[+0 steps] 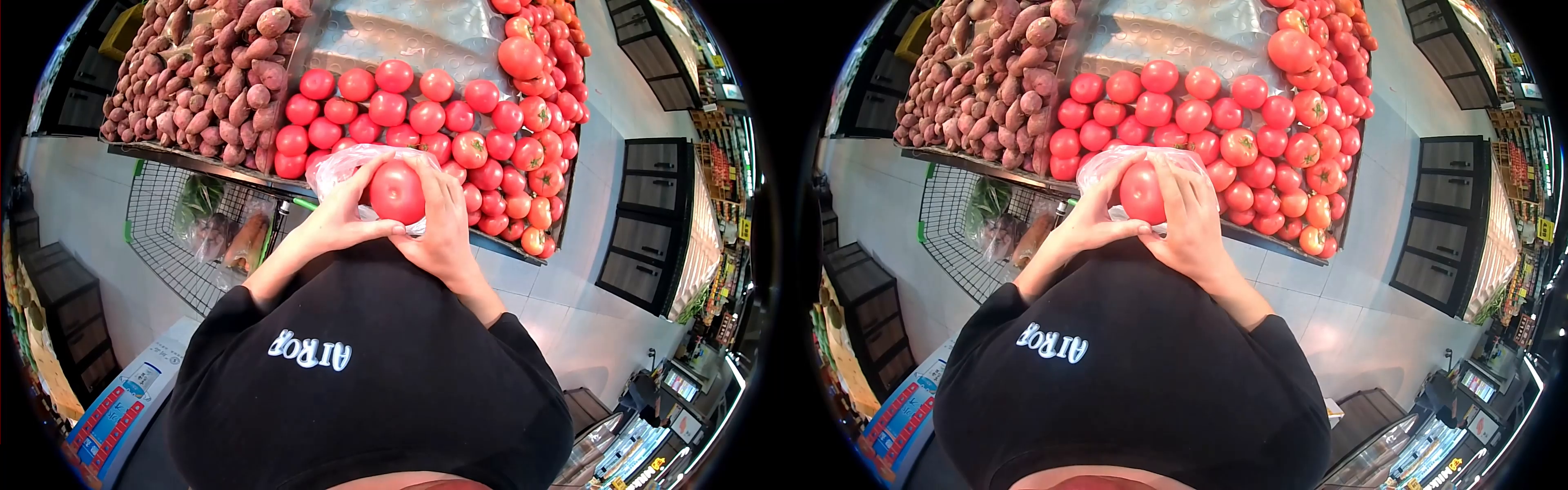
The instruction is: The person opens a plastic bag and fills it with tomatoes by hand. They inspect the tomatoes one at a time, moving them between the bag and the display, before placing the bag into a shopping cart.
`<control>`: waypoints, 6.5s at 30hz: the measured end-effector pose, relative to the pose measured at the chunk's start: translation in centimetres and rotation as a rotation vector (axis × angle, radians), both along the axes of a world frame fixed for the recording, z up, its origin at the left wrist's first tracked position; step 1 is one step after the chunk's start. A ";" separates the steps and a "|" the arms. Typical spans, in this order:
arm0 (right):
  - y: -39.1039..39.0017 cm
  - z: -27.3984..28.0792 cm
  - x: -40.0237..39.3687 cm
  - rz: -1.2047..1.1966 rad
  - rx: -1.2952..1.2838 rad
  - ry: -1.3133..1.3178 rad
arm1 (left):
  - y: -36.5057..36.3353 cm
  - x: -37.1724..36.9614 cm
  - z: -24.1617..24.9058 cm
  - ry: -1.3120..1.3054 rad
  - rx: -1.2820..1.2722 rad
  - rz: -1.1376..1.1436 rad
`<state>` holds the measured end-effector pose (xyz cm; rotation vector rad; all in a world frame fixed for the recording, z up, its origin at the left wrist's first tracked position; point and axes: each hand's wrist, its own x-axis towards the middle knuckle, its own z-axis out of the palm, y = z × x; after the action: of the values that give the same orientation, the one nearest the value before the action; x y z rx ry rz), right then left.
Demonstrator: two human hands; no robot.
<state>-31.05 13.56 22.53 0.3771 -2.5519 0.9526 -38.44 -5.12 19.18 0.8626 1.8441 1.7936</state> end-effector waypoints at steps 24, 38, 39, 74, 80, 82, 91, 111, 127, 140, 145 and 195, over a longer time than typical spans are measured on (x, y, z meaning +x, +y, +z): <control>-0.5 -1.3 -0.5 0.270 -0.390 0.071 | 0.2 0.9 0.8 -0.095 0.225 -0.052; -1.0 -1.3 0.1 0.206 -0.199 0.006 | 0.3 1.3 0.6 -0.506 0.505 -0.036; -1.0 -1.7 0.1 0.205 -0.196 0.025 | 0.3 1.2 0.5 -0.520 0.518 -0.029; -0.1 -2.3 0.3 0.269 -1.528 -0.619 | -0.3 -1.2 1.3 -0.284 0.368 0.392; -0.3 -2.5 0.8 0.163 -1.578 -0.640 | 0.4 -0.7 1.7 0.160 0.106 -0.005; -0.2 -2.9 1.1 0.155 -1.573 -0.650 | 1.3 0.4 1.2 0.118 0.125 0.059; 0.7 -2.4 -0.5 0.152 -1.123 -0.486 | 0.3 -0.2 1.8 0.572 -0.119 0.235; -0.4 -6.5 -16.3 -0.098 -0.284 -0.267 | -5.9 -1.6 0.9 0.558 0.067 0.432; -5.0 -11.9 -30.9 -0.038 0.177 -0.062 | -7.4 0.8 -0.2 0.476 -0.065 0.479; -1.4 -1.4 -12.5 0.233 -0.331 -0.118 | -6.1 0.5 0.3 0.528 -0.131 0.355; 0.3 -7.6 -4.2 0.184 -0.335 -0.586 | -2.8 -0.3 0.8 0.765 -0.255 0.229; -2.4 -10.8 -5.9 0.246 0.466 -0.482 | -5.4 -3.6 -2.4 0.792 -0.576 0.360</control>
<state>-36.97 11.12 11.75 0.6735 -3.2334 0.5589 -42.00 -10.51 16.82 1.1395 2.9654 0.9903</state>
